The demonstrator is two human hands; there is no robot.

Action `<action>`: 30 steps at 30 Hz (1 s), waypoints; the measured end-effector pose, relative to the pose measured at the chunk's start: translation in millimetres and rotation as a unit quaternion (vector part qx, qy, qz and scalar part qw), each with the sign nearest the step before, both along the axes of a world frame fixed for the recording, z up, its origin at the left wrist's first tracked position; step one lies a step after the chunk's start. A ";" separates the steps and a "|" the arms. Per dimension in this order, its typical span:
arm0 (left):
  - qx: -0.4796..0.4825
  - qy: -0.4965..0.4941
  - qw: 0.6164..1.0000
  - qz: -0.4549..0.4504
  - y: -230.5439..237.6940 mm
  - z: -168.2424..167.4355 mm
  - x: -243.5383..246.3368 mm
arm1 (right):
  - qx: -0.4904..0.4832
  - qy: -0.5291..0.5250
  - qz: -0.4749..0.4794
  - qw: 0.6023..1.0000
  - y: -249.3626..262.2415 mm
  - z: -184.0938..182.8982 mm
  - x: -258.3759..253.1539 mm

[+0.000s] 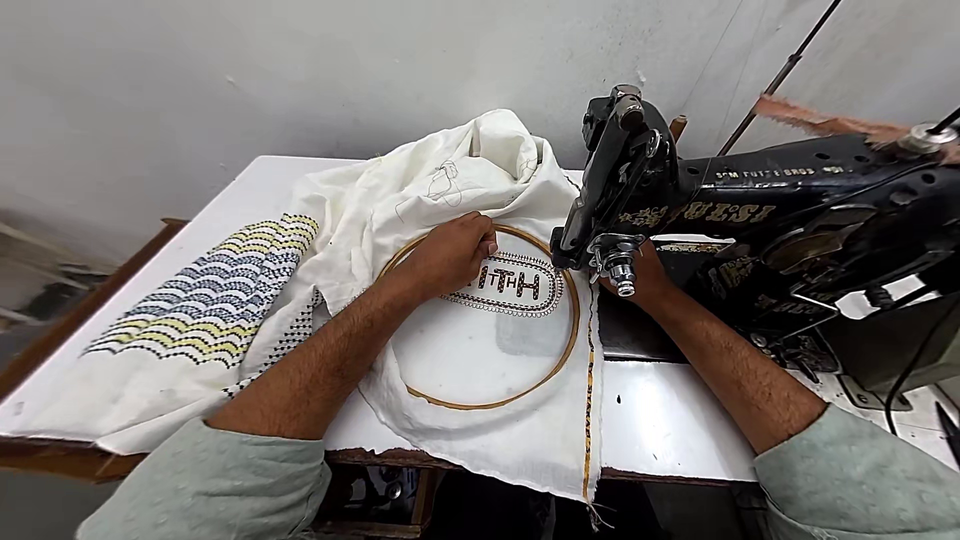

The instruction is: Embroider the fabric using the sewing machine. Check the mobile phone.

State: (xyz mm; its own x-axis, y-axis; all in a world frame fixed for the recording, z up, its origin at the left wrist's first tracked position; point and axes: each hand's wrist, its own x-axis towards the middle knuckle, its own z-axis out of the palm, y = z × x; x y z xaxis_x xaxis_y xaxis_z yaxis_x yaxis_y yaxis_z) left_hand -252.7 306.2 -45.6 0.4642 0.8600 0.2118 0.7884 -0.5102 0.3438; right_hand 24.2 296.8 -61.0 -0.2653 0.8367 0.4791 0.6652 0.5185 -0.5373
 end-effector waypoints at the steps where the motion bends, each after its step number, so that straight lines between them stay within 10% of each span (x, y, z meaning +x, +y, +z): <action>1: 0.001 0.005 1.000 -0.001 0.1 1.0 -1.5 | -0.008 0.003 -0.001 1.000 -0.3 0.4 -0.2; 16: 0.032 -0.040 0.999 -0.011 -4.4 -4.2 2.2 | -0.002 0.040 0.011 0.999 -1.8 0.6 0.5; 22: 0.041 -0.223 0.972 0.062 4.6 -0.2 -14.9 | -0.032 0.036 -0.006 0.999 -5.5 6.9 -1.1; 30: 0.124 -0.170 0.964 0.163 15.4 20.9 -63.5 | -0.066 0.052 -0.060 0.995 -9.1 15.3 -3.1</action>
State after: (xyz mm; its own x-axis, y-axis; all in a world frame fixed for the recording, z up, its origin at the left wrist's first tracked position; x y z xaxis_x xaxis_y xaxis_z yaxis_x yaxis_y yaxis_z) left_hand -316.1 321.6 -24.6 0.0459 0.8515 0.5224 0.7838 -0.3549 0.5096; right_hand 21.1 287.6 -45.7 -0.1148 0.9169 0.3822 0.6554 0.3590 -0.6645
